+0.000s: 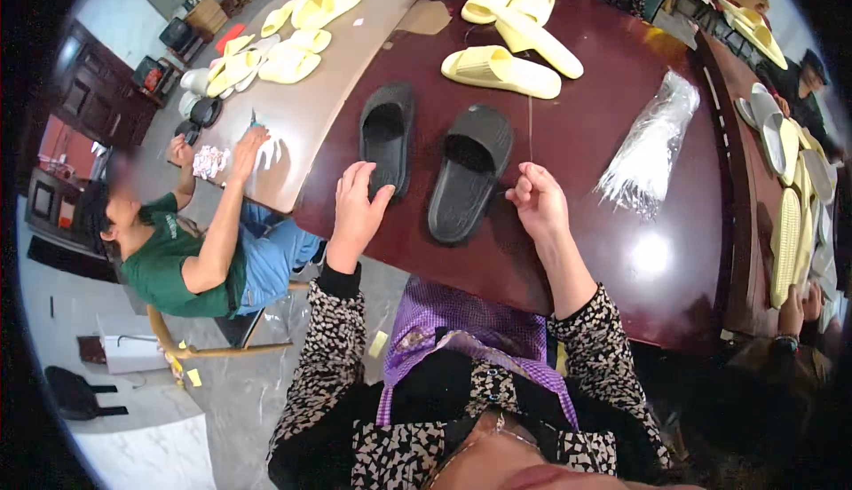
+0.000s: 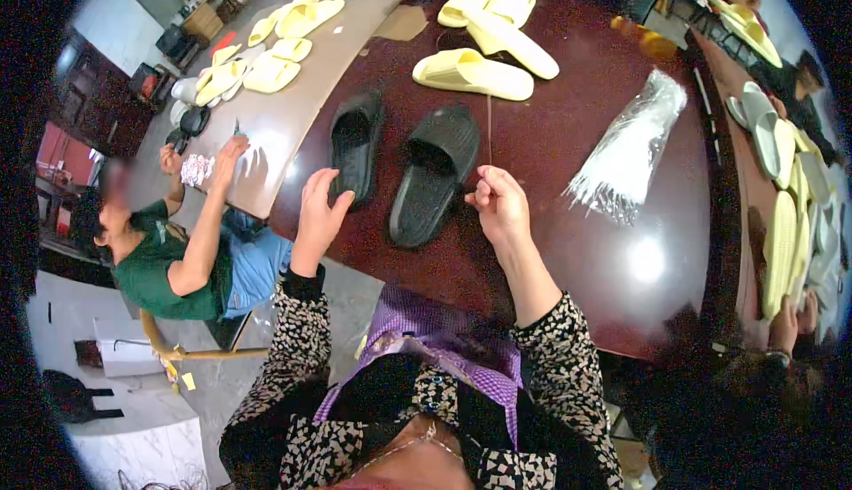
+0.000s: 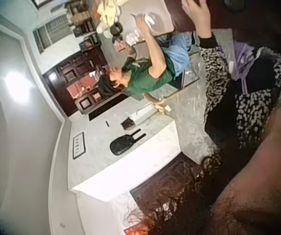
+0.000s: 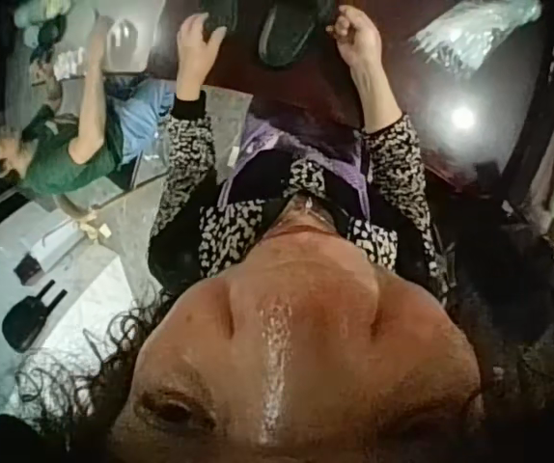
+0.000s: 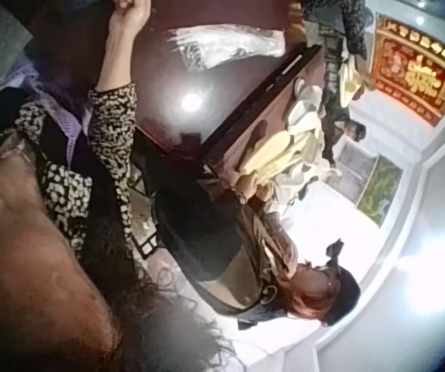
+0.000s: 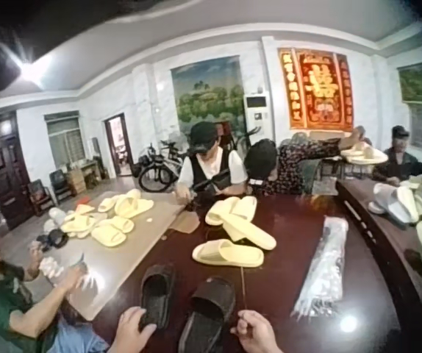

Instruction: The person attaches pairs of slippers together by threading and fastening plastic ties through them by hand.

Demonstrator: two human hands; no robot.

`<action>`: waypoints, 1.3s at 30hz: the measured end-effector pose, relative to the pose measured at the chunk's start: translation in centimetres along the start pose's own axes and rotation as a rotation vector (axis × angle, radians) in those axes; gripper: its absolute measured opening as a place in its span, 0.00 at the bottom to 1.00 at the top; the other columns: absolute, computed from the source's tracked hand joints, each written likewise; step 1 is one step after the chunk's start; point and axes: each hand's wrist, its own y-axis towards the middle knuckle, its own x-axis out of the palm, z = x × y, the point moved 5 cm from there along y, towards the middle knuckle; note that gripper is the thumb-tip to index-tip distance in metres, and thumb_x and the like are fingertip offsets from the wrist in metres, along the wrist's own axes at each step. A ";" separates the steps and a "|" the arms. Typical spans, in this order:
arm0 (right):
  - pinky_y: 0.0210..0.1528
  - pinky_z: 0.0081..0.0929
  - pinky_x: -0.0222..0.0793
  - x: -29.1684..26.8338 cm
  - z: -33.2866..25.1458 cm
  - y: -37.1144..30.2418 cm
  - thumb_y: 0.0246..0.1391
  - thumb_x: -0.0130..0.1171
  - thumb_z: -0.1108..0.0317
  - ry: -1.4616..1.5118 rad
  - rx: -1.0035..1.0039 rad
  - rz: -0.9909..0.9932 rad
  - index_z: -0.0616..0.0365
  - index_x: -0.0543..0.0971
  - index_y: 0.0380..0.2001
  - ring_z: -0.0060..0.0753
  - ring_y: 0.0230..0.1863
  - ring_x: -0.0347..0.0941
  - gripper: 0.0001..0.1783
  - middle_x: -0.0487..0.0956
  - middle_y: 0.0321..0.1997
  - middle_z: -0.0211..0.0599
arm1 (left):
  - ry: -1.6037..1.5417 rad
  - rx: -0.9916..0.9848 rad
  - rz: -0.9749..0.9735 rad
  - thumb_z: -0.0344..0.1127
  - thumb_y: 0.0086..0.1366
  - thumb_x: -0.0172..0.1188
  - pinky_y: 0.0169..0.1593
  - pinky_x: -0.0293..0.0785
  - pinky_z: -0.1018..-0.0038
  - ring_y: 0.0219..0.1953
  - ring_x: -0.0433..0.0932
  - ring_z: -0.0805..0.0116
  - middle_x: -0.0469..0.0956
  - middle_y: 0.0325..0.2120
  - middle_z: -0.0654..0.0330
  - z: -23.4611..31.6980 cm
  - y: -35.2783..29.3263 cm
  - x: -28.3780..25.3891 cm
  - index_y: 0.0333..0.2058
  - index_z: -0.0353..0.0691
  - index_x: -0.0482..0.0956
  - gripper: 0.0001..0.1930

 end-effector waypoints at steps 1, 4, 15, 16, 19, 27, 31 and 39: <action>0.34 0.31 0.69 -0.1 -0.2 0.1 0.58 0.53 0.64 0.003 -0.020 -0.004 0.58 0.73 0.35 0.19 0.19 0.61 0.09 0.67 0.18 0.23 | -0.003 0.019 0.008 0.35 0.55 0.62 0.57 0.62 0.62 0.53 0.66 0.49 0.69 0.48 0.46 -0.3 1.1 0.3 0.49 0.32 0.69 0.24; 0.37 0.32 0.71 -0.7 -0.2 0.0 0.58 0.53 0.64 -0.009 -0.027 -0.030 0.57 0.74 0.35 0.19 0.19 0.62 0.08 0.68 0.18 0.23 | -0.026 0.086 -0.126 0.40 0.55 0.63 0.54 0.65 0.65 0.51 0.69 0.47 0.71 0.47 0.44 -0.8 4.9 2.6 0.48 0.29 0.69 0.26; 0.38 0.28 0.67 -0.5 -0.5 -0.1 0.58 0.52 0.63 -0.011 -0.043 -0.043 0.55 0.74 0.35 0.17 0.20 0.62 0.08 0.68 0.18 0.20 | 0.086 -0.183 -0.213 0.51 0.53 0.62 0.41 0.69 0.58 0.38 0.75 0.43 0.75 0.31 0.38 -4.6 11.9 10.8 0.31 0.25 0.73 0.26; 0.38 0.28 0.67 -0.5 -0.5 0.1 0.58 0.52 0.63 -0.012 -0.048 -0.047 0.55 0.74 0.35 0.17 0.20 0.62 0.08 0.68 0.18 0.20 | 0.092 -0.189 -0.220 0.51 0.53 0.62 0.41 0.69 0.58 0.38 0.75 0.43 0.75 0.31 0.38 -4.5 11.4 11.1 0.31 0.25 0.73 0.26; 0.37 0.27 0.67 -0.8 -0.9 0.3 0.58 0.52 0.63 -0.018 -0.035 -0.022 0.55 0.74 0.35 0.16 0.20 0.62 0.08 0.68 0.18 0.20 | 0.112 -0.082 -0.321 0.49 0.54 0.62 0.40 0.69 0.58 0.37 0.75 0.43 0.75 0.31 0.38 -2.6 9.6 12.1 0.28 0.26 0.73 0.24; 0.34 0.27 0.66 -0.3 -0.8 0.8 0.57 0.51 0.66 -0.021 -0.051 -0.009 0.57 0.73 0.35 0.17 0.18 0.61 0.07 0.68 0.18 0.21 | -0.362 -0.144 -0.401 0.43 0.54 0.60 0.39 0.70 0.58 0.36 0.75 0.40 0.75 0.29 0.35 2.5 7.5 11.2 0.28 0.25 0.75 0.20; 0.31 0.25 0.66 0.3 -1.3 0.1 0.57 0.51 0.66 0.005 -0.069 0.033 0.58 0.73 0.35 0.17 0.15 0.60 0.07 0.67 0.17 0.21 | -0.081 -0.012 -0.265 0.41 0.53 0.58 0.39 0.69 0.55 0.35 0.75 0.39 0.74 0.27 0.34 4.5 9.7 13.0 0.26 0.25 0.75 0.18; 0.28 0.25 0.63 0.3 -1.5 -0.6 0.58 0.49 0.69 0.110 -0.047 0.028 0.62 0.73 0.36 0.18 0.15 0.59 0.08 0.66 0.15 0.23 | -0.035 0.038 0.281 0.38 0.54 0.57 0.33 0.69 0.54 0.29 0.74 0.38 0.73 0.22 0.35 4.4 14.1 2.3 0.23 0.25 0.76 0.15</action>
